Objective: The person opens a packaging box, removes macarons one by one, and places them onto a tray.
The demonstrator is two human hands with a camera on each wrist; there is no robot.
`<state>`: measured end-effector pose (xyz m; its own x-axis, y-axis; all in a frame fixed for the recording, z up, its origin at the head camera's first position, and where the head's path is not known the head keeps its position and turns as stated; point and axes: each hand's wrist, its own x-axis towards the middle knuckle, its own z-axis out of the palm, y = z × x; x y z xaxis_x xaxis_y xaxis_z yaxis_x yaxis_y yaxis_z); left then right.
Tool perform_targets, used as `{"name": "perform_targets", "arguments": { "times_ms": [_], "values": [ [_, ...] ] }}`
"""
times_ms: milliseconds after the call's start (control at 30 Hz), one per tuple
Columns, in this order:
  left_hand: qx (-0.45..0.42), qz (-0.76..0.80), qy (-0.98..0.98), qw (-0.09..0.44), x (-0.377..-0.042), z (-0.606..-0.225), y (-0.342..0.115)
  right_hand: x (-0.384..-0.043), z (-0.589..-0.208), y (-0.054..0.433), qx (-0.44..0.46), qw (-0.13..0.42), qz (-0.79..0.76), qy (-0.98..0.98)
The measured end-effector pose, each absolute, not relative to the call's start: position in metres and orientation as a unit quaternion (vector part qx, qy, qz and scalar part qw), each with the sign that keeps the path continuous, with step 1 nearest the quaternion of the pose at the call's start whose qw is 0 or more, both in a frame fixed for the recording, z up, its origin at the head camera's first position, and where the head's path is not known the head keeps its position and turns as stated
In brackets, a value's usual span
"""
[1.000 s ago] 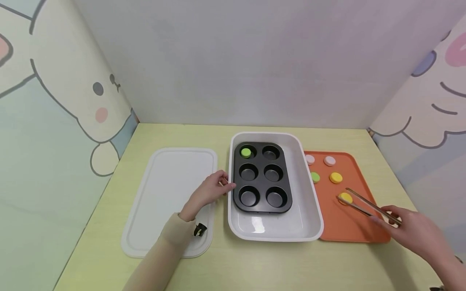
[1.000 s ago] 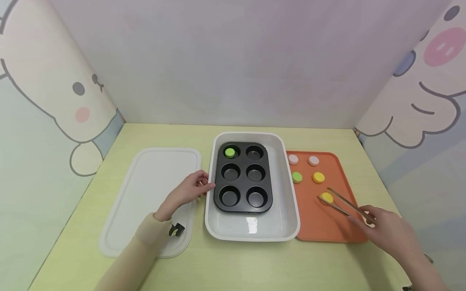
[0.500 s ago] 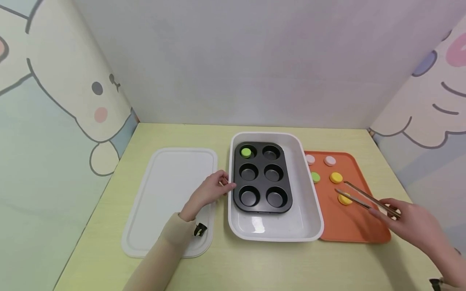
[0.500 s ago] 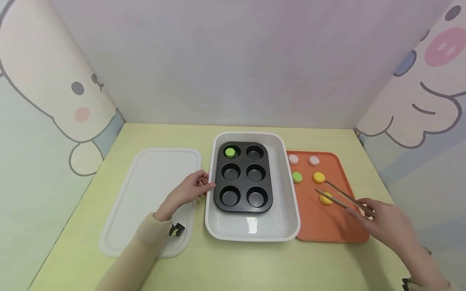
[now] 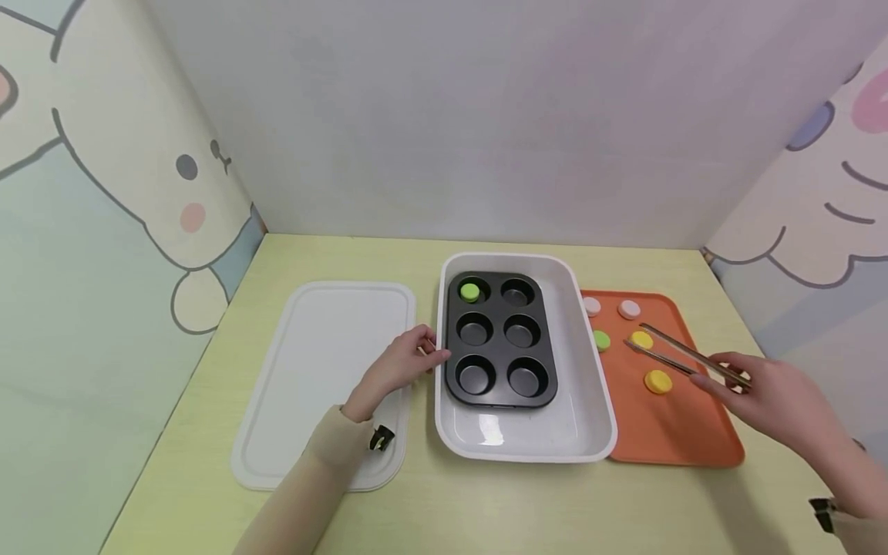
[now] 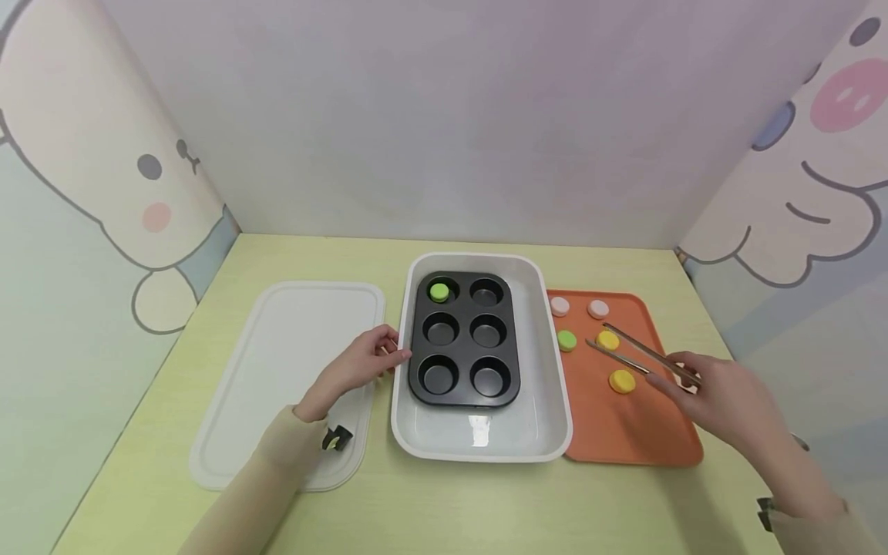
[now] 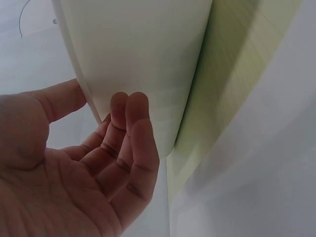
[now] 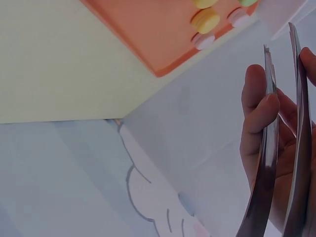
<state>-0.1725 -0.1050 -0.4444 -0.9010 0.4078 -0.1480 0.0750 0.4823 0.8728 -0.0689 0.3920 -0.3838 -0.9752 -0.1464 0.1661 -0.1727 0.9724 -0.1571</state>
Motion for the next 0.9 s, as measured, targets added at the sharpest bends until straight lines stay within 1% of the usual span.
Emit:
{"name": "perform_targets", "arguments": {
  "times_ms": [300, 500, 900],
  "values": [
    [0.138, 0.489, 0.844, 0.173, -0.172, -0.445, -0.106, -0.096, -0.359, 0.367, 0.107, 0.083, 0.079, -0.988],
    [0.136, 0.488, 0.845, 0.169, -0.171, -0.447, -0.107, -0.115, -0.349, 0.350, 0.133, 0.086, 0.069, -0.985],
    [0.139, 0.490, 0.844, 0.170, -0.173, -0.445, -0.106, -0.155, -0.342, 0.318, 0.150, 0.054, 0.072, -0.985]
  ]
}}
